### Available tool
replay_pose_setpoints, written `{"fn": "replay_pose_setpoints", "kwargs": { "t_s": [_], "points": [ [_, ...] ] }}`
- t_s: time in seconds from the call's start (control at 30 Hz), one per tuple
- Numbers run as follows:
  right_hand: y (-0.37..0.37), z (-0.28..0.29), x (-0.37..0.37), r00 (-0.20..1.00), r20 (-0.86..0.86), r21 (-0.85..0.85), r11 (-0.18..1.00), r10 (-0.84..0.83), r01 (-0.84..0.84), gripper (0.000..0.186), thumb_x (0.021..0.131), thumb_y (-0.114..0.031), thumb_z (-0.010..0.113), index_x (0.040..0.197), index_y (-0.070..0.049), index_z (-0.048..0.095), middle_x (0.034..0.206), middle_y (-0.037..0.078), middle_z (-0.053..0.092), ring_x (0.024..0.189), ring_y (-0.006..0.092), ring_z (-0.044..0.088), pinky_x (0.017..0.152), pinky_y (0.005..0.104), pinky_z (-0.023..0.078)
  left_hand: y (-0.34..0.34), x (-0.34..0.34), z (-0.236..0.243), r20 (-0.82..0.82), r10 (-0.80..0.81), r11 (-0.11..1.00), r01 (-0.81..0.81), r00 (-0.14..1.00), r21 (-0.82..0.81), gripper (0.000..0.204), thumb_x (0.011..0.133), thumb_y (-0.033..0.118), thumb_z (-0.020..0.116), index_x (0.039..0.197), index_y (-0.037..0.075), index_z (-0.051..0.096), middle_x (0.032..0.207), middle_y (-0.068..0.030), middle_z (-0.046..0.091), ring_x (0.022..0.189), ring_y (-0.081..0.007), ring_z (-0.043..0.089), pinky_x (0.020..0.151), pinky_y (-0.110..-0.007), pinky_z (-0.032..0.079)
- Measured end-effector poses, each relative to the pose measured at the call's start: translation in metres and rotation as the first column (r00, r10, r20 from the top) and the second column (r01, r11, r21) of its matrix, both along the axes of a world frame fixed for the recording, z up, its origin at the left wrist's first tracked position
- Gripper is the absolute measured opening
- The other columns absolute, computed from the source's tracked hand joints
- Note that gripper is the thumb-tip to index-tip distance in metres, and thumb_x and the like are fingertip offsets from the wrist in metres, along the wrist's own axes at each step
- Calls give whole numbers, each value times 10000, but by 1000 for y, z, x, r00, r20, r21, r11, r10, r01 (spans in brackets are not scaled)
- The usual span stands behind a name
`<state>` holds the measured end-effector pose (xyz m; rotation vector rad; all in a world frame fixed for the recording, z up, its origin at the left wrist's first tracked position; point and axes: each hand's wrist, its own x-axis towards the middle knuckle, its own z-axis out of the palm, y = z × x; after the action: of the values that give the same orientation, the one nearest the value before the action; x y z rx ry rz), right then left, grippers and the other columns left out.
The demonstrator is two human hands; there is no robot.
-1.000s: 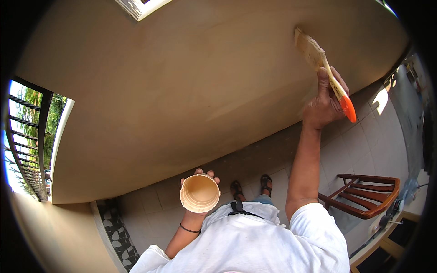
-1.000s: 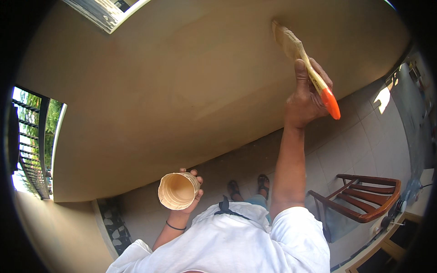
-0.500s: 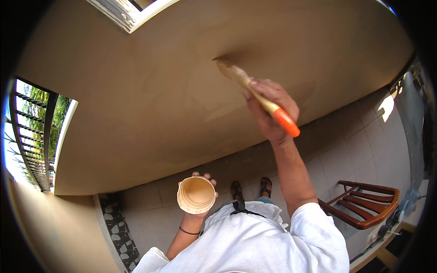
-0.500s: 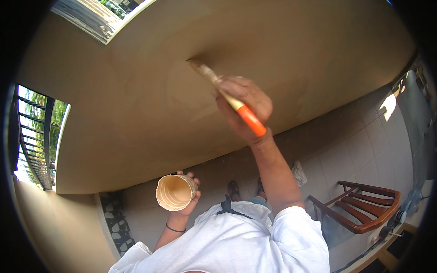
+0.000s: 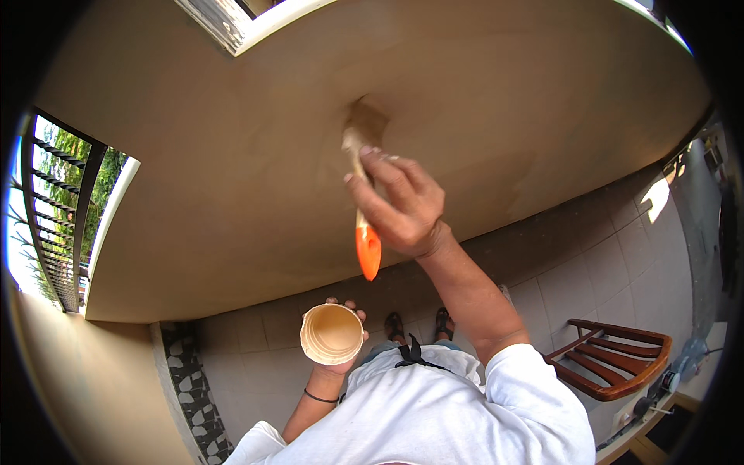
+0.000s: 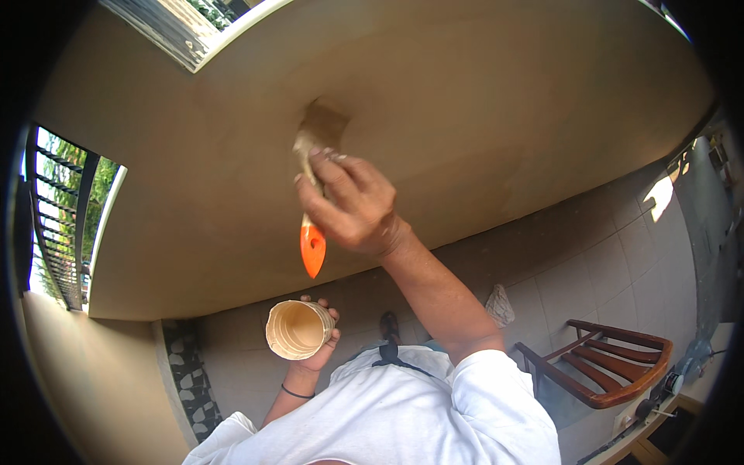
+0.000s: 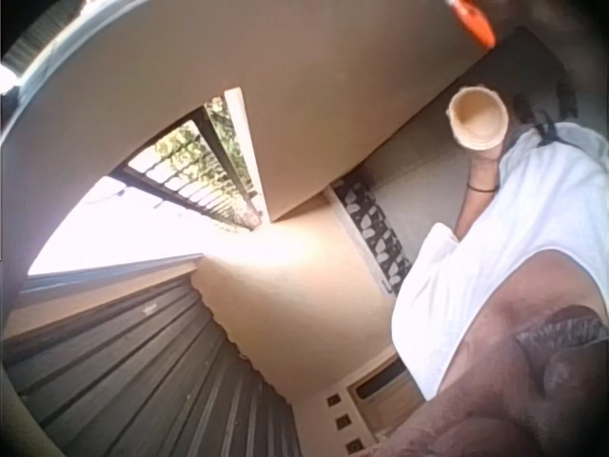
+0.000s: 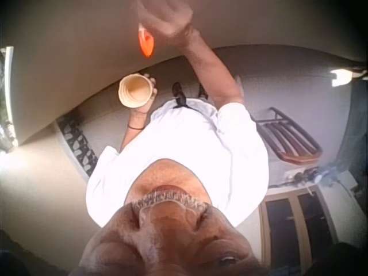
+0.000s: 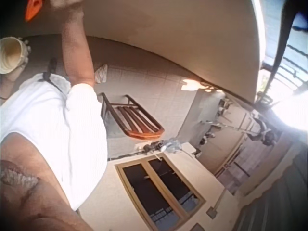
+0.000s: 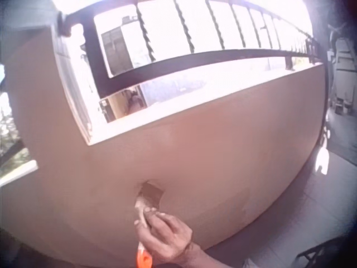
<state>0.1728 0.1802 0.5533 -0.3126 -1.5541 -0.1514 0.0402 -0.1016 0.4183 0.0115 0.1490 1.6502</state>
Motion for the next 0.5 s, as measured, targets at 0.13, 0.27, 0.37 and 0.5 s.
{"fn": "replay_pose_setpoints", "kwargs": {
  "t_s": [0.13,0.27,0.37,0.5],
  "points": [
    [-11,-4,-5,973,25,-46,972,230,-229,290,752,-59,821,1039,-71,778,1151,163,764,927,289,763,760,374,660,-2,0,-4,13,6,1000,-6,1000,-5,579,1051,570,649,1439,149,562,1485,-188,532,1406,-433,531,1066,-668,567],
    [37,11,50,871,-387,-270,865,304,-422,193,925,89,787,1063,-37,739,1121,184,785,1009,247,777,818,353,652,-7,-3,-7,15,-6,1000,5,1000,21,552,1065,559,629,1416,139,565,1460,-194,535,1403,-432,534,1047,-670,586],
    [56,32,84,789,-601,-114,964,126,-240,165,949,73,778,1077,-26,745,1115,175,760,1068,254,758,878,344,669,-16,-16,-14,29,6,999,-7,1000,35,542,1068,561,621,1396,133,568,1444,-198,535,1398,-436,536,1034,-665,601],
    [39,35,53,949,-220,-43,974,-227,223,267,861,83,835,1072,-73,785,1095,162,750,959,256,754,812,331,652,-22,-23,-16,11,8,999,-9,1000,39,543,1066,565,618,1383,126,569,1437,-207,543,1386,-444,539,1036,-664,602]
  ]
}}
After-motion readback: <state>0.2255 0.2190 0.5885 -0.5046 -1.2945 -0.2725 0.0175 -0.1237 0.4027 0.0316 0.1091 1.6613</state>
